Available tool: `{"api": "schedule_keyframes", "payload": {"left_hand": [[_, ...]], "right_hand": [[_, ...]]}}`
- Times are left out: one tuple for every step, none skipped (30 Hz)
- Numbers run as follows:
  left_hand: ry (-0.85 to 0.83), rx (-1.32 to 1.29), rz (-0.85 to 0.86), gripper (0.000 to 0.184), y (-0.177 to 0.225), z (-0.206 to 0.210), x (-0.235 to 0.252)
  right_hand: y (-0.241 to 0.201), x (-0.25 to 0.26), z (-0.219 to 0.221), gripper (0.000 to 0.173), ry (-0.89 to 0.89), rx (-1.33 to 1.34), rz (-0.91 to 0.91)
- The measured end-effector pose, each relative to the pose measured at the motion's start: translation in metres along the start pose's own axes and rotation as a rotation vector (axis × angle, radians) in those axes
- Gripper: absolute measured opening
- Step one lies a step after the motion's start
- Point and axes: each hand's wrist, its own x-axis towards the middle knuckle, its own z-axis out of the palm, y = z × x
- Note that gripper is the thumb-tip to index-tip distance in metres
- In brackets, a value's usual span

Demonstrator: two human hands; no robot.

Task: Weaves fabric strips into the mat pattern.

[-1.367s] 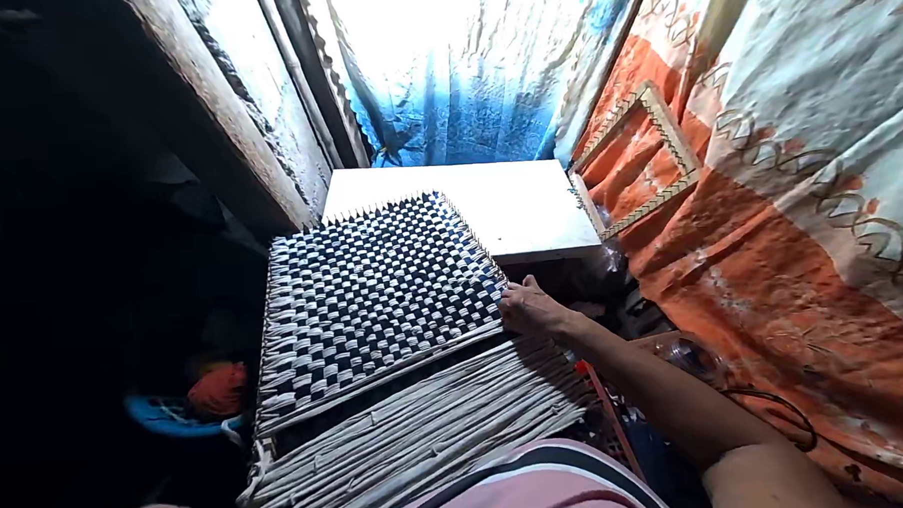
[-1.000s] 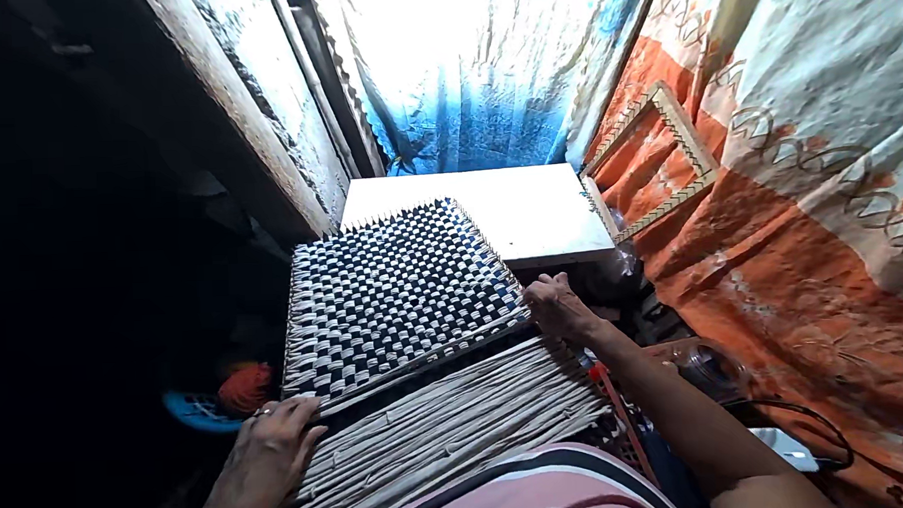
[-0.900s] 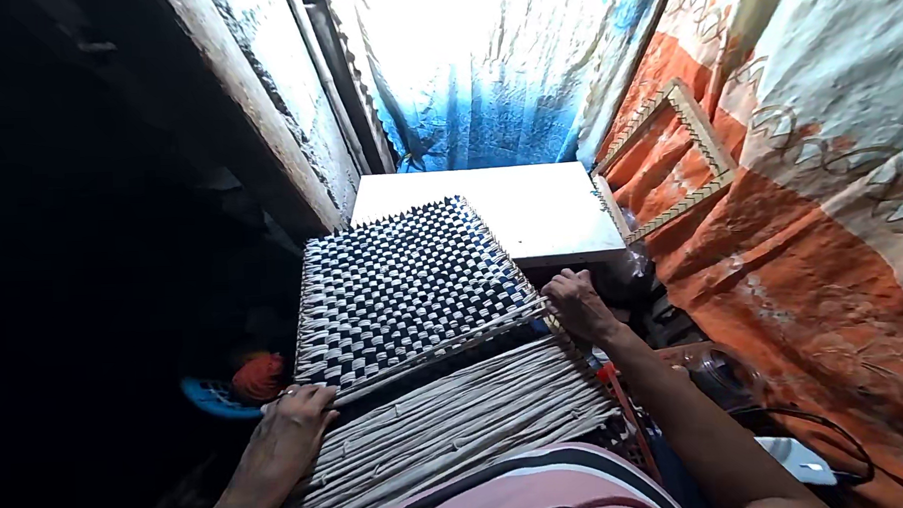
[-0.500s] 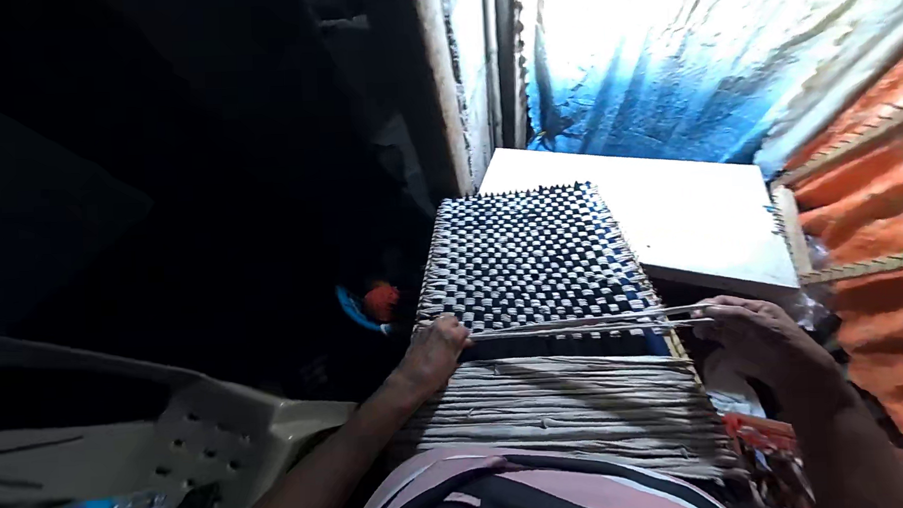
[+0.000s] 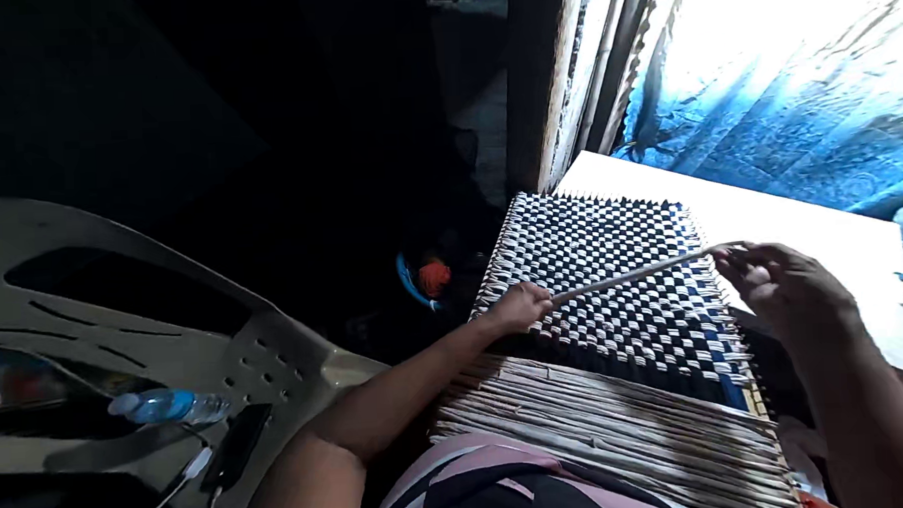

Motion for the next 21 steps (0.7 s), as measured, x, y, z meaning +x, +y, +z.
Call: {"api": "schedule_keyframes", "payload": {"left_hand": [[0.017,-0.043,-0.002,0.027,-0.003,-0.007,0.004],[0.025,-0.055,-0.007,0.025,-0.002,-0.013,0.004],[0.027,-0.041,-0.002,0.023,-0.001,-0.016,0.005],[0.021,-0.005,0.011,0.022,0.0,-0.017,0.007],[0.006,0.047,0.027,0.023,0.002,-0.016,0.01],[-0.008,0.111,0.042,0.023,0.004,-0.013,0.013],[-0.011,0.179,0.058,0.023,0.007,-0.011,0.016],[0.001,0.231,0.088,0.023,0.012,-0.008,0.019],[0.014,0.256,0.144,0.023,0.018,-0.006,0.023],[0.025,0.243,0.211,0.024,0.026,-0.005,0.028],[0.029,0.193,0.262,0.024,0.037,-0.003,0.034],[0.025,0.13,0.282,0.025,0.052,-0.003,0.039],[0.022,0.063,0.29,0.025,0.07,-0.002,0.044],[0.022,0.008,0.305,0.026,0.091,-0.001,0.049],[0.024,-0.031,0.331,0.027,0.112,-0.001,0.054],[0.024,-0.052,0.364,0.026,0.134,0.0,0.06],[0.018,-0.045,0.389,0.027,0.156,0.0,0.063],[0.011,-0.023,0.41,0.028,0.179,-0.001,0.065],[0.007,0.01,0.419,0.026,0.199,-0.001,0.065],[-0.001,0.039,0.4,0.027,0.217,-0.002,0.063],[-0.009,0.052,0.358,0.029,0.232,-0.003,0.061]], "right_hand": [[0.002,0.009,0.012,0.01,-0.003,-0.005,-0.019],[0.001,0.017,0.021,0.01,0.002,-0.008,-0.029],[-0.001,0.024,0.027,0.01,-0.004,-0.006,-0.03],[-0.003,0.029,0.031,0.01,-0.01,0.002,-0.033],[-0.006,0.033,0.032,0.01,-0.017,0.007,-0.042],[-0.009,0.034,0.032,0.01,-0.03,-0.005,-0.052],[-0.013,0.037,0.035,0.01,-0.008,-0.029,-0.062],[-0.017,0.038,0.037,0.011,0.012,-0.051,-0.064],[-0.022,0.037,0.038,0.01,0.027,-0.06,-0.06],[-0.027,0.036,0.038,0.009,0.032,-0.074,-0.051],[-0.031,0.034,0.036,0.007,0.034,-0.084,-0.046],[-0.036,0.032,0.034,0.006,0.029,-0.102,-0.039],[-0.04,0.029,0.033,0.007,0.001,-0.118,-0.031],[-0.044,0.028,0.029,0.01,-0.059,-0.137,-0.02],[-0.048,0.027,0.023,0.015,-0.147,-0.149,-0.018],[-0.051,0.027,0.018,0.019,-0.245,-0.16,-0.034],[-0.054,0.026,0.013,0.024,-0.337,-0.166,-0.07],[-0.056,0.021,0.012,0.027,-0.412,-0.177,-0.123],[-0.057,0.014,0.013,0.029,-0.472,-0.181,-0.184],[-0.056,0.007,0.016,0.03,-0.503,-0.166,-0.249],[-0.053,-0.004,0.019,0.029,-0.501,-0.108,-0.301]]}}
